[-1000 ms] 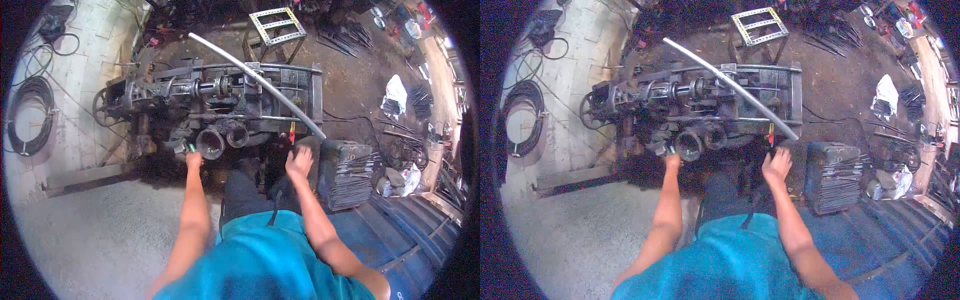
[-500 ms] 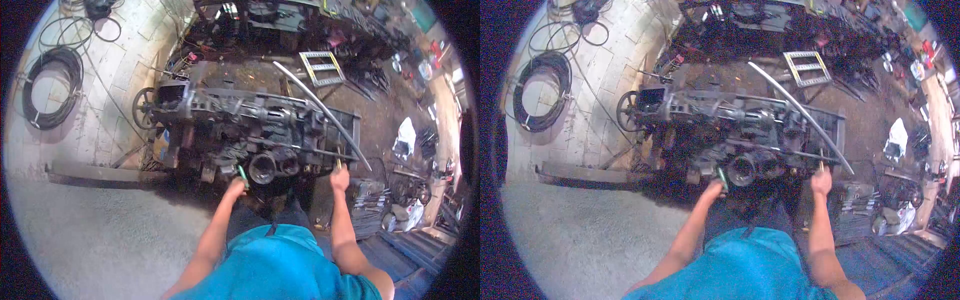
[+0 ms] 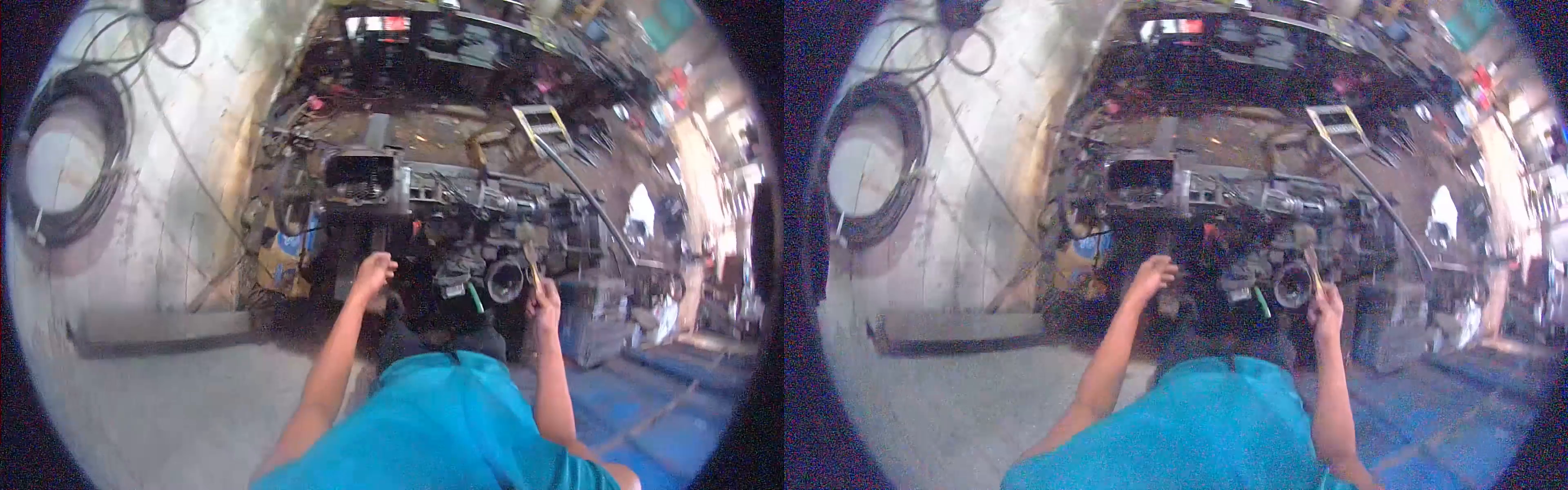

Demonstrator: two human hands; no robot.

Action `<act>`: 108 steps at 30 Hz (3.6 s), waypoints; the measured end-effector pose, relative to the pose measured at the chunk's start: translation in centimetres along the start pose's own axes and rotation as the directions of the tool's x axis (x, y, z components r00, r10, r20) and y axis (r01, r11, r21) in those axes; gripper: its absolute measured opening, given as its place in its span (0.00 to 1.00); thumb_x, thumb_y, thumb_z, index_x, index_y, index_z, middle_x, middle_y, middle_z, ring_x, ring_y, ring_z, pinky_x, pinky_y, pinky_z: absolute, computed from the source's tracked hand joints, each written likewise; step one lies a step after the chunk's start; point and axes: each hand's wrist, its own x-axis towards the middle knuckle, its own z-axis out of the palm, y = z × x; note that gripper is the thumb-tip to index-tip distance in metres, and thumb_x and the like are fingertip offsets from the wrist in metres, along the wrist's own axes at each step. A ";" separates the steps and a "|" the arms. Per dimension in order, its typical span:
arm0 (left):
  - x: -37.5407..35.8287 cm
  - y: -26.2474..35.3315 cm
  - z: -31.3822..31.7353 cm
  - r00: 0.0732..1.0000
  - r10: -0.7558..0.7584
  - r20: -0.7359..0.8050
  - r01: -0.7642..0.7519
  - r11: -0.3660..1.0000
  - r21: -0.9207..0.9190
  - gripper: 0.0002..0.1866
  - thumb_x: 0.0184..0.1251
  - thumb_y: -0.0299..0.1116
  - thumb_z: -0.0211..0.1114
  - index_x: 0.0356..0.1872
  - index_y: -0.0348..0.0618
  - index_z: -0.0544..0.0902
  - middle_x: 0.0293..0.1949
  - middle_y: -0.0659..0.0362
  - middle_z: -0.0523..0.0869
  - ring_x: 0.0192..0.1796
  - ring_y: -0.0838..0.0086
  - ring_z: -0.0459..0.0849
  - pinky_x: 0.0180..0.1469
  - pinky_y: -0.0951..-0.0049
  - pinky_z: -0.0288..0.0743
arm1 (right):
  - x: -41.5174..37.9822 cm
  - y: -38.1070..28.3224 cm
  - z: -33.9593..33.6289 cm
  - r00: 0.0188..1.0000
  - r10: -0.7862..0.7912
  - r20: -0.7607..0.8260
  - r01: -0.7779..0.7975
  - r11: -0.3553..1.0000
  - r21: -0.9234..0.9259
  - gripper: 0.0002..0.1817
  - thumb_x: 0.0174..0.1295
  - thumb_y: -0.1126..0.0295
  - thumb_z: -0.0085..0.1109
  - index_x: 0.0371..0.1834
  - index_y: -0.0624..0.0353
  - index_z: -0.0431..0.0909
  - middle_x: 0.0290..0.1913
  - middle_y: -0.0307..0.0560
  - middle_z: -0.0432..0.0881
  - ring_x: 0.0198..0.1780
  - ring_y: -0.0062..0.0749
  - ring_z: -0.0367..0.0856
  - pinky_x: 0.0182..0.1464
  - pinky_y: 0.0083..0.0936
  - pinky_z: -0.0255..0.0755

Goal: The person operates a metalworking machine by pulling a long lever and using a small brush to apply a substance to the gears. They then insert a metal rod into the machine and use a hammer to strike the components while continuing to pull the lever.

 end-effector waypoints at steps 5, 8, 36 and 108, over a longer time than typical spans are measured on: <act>1.6 5.1 4.5 0.984 0.047 0.170 -0.047 0.999 -0.009 0.21 0.75 0.47 0.52 0.55 0.40 0.75 0.43 0.57 0.86 0.37 0.79 0.81 0.36 0.76 0.74 | -2.9 -1.0 0.0 0.983 -0.032 -0.183 0.028 0.999 -0.028 0.09 0.68 0.66 0.53 0.45 0.59 0.71 0.23 0.33 0.65 0.19 0.15 0.62 0.18 0.16 0.55; 1.6 2.8 9.4 0.935 0.089 0.344 -0.106 0.994 0.032 0.20 0.74 0.43 0.52 0.54 0.38 0.75 0.41 0.57 0.86 0.38 0.76 0.83 0.37 0.76 0.74 | -3.9 3.7 -5.5 0.945 -0.073 -0.319 0.034 0.992 -0.125 0.05 0.67 0.68 0.53 0.41 0.56 0.74 0.21 0.32 0.65 0.16 0.16 0.61 0.17 0.18 0.55; 2.1 -11.1 31.5 0.807 -0.590 -0.021 0.577 0.797 -0.178 0.10 0.62 0.38 0.59 0.39 0.44 0.77 0.32 0.60 0.78 0.32 0.74 0.79 0.31 0.71 0.79 | 22.9 17.2 -30.6 0.886 -0.179 -0.427 -0.138 0.778 -0.613 0.12 0.60 0.65 0.59 0.37 0.64 0.81 0.31 0.60 0.83 0.40 0.57 0.82 0.48 0.42 0.72; -1.7 -16.3 16.2 0.766 0.217 -0.605 0.093 0.894 0.438 0.07 0.50 0.22 0.58 0.29 0.36 0.84 0.34 0.44 0.84 0.42 0.51 0.82 0.50 0.59 0.73 | -9.8 13.5 -26.9 0.825 -0.179 -0.537 -0.457 0.347 -0.819 0.14 0.65 0.59 0.54 0.37 0.58 0.82 0.37 0.61 0.82 0.43 0.56 0.81 0.45 0.45 0.72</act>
